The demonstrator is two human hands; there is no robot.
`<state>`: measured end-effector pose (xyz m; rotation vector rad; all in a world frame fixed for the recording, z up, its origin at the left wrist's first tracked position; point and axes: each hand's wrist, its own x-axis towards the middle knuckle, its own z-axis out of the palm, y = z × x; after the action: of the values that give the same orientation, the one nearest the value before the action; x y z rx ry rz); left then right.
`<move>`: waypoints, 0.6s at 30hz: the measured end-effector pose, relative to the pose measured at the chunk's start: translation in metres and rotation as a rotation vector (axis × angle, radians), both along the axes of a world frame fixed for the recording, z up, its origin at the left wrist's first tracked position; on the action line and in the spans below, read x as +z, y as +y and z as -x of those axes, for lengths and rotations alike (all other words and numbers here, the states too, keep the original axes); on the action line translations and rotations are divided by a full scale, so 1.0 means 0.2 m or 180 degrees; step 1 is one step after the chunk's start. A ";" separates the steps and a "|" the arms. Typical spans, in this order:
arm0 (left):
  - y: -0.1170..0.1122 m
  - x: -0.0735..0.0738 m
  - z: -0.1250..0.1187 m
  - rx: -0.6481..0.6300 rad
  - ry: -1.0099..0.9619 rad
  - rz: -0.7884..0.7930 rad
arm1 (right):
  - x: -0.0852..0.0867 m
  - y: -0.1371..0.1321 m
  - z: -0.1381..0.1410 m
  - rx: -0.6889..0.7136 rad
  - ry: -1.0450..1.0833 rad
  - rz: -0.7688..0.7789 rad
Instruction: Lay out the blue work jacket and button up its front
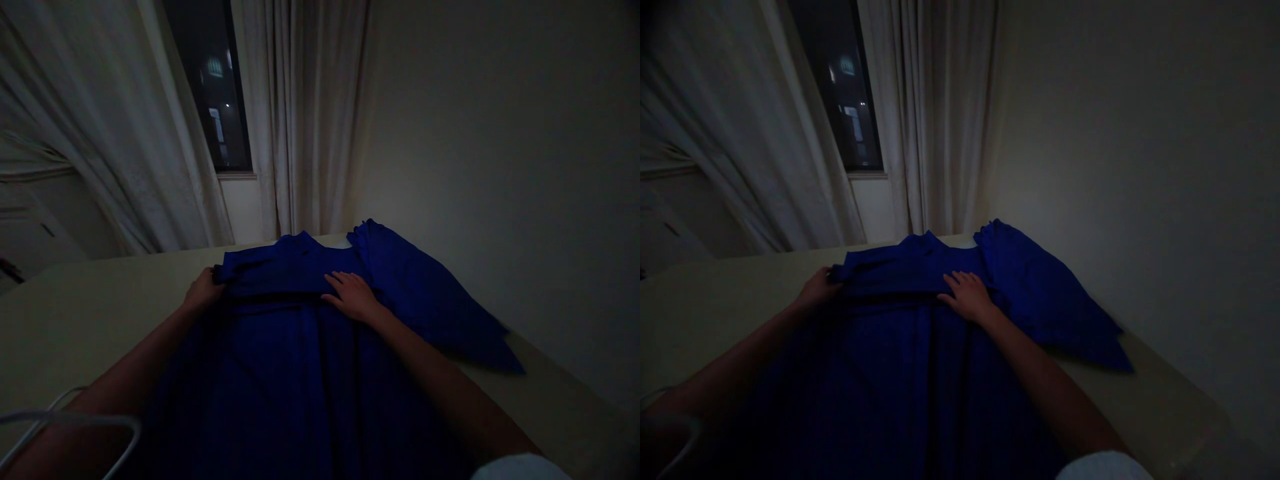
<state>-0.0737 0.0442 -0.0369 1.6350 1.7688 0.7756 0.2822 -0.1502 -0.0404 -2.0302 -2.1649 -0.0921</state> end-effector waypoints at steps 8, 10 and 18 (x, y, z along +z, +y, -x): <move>0.13 0.00 -0.38 -0.0734 0.1062 -0.0965 | -0.22 -0.07 -0.03 -0.0272 0.0136 -0.0083; 0.22 -0.01 -0.59 -0.0855 0.0442 -0.0862 | -0.23 -0.06 -0.03 -0.0233 0.0200 -0.0154; 0.60 -0.14 -1.05 -0.1026 -0.0334 -0.0772 | -0.22 -0.08 -0.03 -0.0229 0.0376 -0.0165</move>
<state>0.1353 0.1650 -0.0651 1.9376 1.3335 0.9289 0.2887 -0.1671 -0.0838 -2.0308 -1.9994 -0.0362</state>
